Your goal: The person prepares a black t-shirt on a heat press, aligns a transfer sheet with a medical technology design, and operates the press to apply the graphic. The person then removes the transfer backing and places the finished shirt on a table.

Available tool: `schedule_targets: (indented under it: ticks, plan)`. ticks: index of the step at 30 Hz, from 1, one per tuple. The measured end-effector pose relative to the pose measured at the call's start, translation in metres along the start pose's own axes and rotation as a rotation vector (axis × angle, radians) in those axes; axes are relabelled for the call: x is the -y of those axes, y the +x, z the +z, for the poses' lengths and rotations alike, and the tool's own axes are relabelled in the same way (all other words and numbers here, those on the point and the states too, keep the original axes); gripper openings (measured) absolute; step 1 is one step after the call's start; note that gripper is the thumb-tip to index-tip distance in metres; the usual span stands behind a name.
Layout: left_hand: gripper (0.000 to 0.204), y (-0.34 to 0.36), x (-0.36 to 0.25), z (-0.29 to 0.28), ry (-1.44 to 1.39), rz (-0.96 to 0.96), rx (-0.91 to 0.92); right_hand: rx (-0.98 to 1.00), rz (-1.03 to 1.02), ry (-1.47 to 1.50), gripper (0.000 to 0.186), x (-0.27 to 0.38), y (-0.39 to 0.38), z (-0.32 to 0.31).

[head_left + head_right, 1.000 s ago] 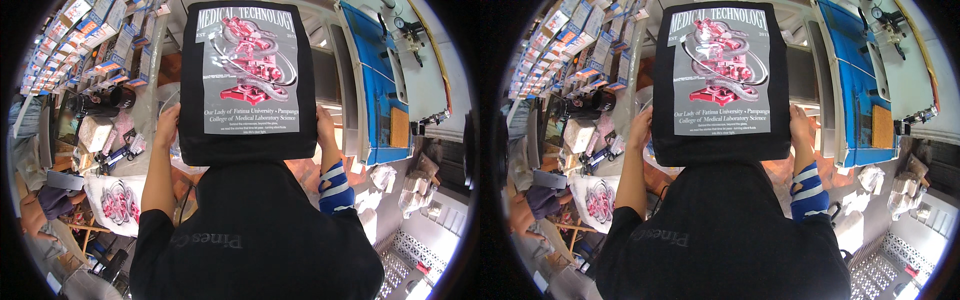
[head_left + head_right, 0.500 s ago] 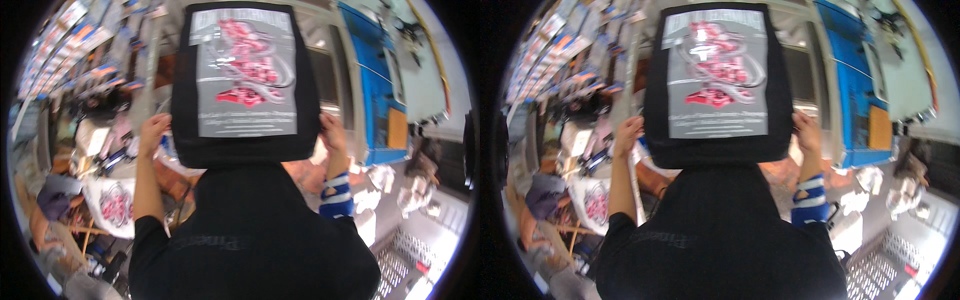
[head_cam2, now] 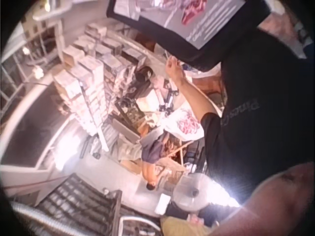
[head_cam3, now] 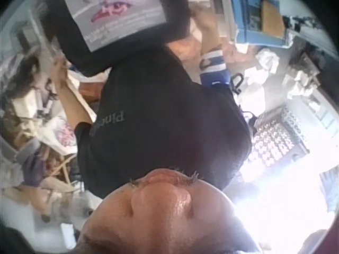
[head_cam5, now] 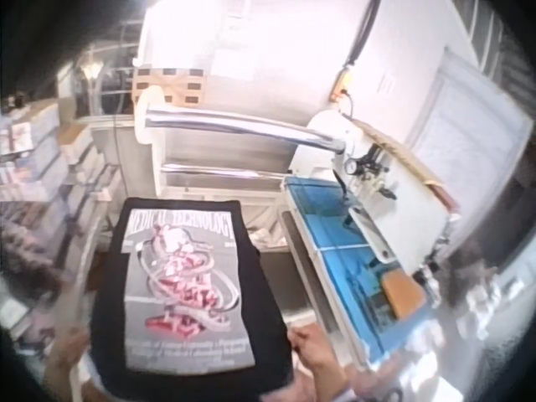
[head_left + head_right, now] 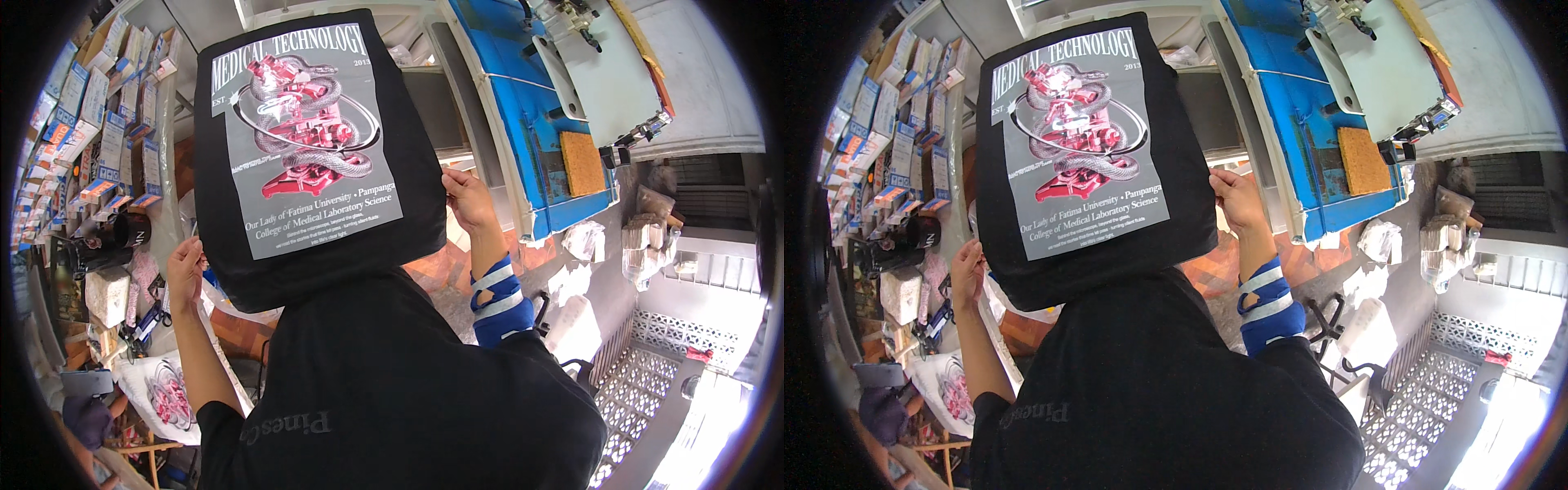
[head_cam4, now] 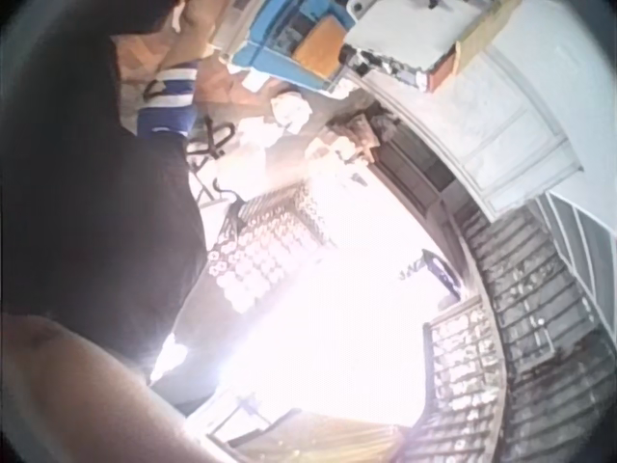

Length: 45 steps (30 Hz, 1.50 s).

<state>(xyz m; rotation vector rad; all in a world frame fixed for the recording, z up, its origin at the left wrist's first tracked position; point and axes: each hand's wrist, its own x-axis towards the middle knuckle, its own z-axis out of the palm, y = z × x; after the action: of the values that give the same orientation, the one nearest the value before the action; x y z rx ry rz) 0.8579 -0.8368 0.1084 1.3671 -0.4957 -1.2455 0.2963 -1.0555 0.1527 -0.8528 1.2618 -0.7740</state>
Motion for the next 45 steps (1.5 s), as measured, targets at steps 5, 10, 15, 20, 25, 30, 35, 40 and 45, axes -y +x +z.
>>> schedule_targets:
  ticks: [5, 10, 15, 20, 25, 30, 35, 40, 45]
  plan:
    - [0.031, -0.006, -0.003, -0.005, 0.003, 0.008, 0.043, 0.008, 0.012, -0.017, 0.031, -0.003, 0.005, 0.000]
    - [0.031, -0.010, -0.009, 0.014, 0.026, 0.042, -0.059, -0.019, -0.039, -0.033, 0.031, -0.015, 0.012, -0.009]
    - [0.022, -0.029, -0.017, 0.071, 1.012, 0.670, -0.247, -0.385, -0.630, -0.912, 0.019, -0.005, -0.017, 0.038]
    - [0.025, -0.061, -0.023, 0.177, 1.175, 1.119, 0.154, 0.044, -1.206, -1.021, 0.025, -0.011, -0.064, 0.115]
    - [0.021, -0.052, -0.004, 0.207, 1.176, 1.081, 0.257, 0.199, -1.187, -1.055, 0.024, -0.016, -0.072, 0.135]
    - [0.018, -0.045, 0.003, 0.208, 1.199, 1.087, 0.261, 0.190, -1.193, -1.117, 0.020, -0.024, -0.064, 0.132]
    - [0.018, -0.042, 0.009, 0.206, 1.216, 1.136, 0.238, 0.178, -1.209, -1.133, 0.018, -0.030, -0.061, 0.131]
    - [0.015, -0.045, 0.000, 0.214, 1.259, 1.060, 0.243, 0.169, -1.170, -1.153, 0.015, -0.025, -0.065, 0.138]
    - [0.013, -0.043, -0.024, 0.208, 1.138, 0.964, 0.197, 0.034, -1.150, -1.070, 0.016, -0.003, -0.048, 0.132]
